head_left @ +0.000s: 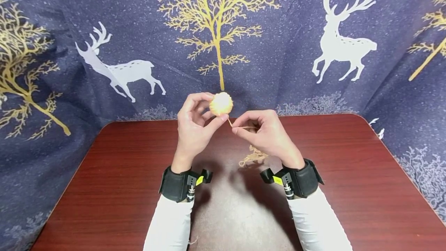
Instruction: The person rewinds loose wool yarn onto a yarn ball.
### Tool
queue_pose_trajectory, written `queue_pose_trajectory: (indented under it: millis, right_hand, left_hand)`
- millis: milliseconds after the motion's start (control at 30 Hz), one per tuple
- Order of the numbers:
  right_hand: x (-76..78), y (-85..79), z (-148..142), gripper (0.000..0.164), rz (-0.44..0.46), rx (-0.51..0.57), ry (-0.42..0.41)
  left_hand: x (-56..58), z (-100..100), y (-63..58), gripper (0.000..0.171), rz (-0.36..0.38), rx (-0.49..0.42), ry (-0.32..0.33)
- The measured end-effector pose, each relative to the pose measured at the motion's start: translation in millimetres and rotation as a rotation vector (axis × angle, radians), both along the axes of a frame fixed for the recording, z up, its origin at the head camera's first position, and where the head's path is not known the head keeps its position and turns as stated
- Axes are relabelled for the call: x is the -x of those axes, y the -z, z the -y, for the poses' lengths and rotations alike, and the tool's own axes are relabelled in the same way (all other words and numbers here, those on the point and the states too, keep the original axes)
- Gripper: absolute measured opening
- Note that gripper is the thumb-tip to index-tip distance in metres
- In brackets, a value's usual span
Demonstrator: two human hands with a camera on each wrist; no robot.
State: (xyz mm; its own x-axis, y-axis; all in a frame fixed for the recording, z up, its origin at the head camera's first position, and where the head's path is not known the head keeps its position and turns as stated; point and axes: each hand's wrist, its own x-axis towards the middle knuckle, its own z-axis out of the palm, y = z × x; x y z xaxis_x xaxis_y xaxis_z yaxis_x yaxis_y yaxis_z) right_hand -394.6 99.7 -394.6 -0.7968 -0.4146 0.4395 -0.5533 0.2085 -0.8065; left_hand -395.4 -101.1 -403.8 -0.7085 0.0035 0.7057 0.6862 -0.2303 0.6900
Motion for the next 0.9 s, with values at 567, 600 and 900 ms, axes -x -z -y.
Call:
queue_pose_trajectory:
  millis: [567, 600, 900]
  right_hand:
    - [-0.9, -7.1, -13, 0.012, -0.002, 0.282, -0.126]
    - [-0.9, -7.5, -14, 0.012, -0.002, 0.294, -0.124]
    - [-0.7, -10.8, -23, 0.008, 0.006, 0.412, -0.089]
  left_hand:
    - [0.3, 5, 3.1, 0.047, -0.011, 0.349, 0.009]
    - [0.2, 5, 3.5, 0.046, -0.013, 0.369, 0.022]
    - [-2.7, 5, 3.5, 0.041, 0.012, 0.475, 0.194]
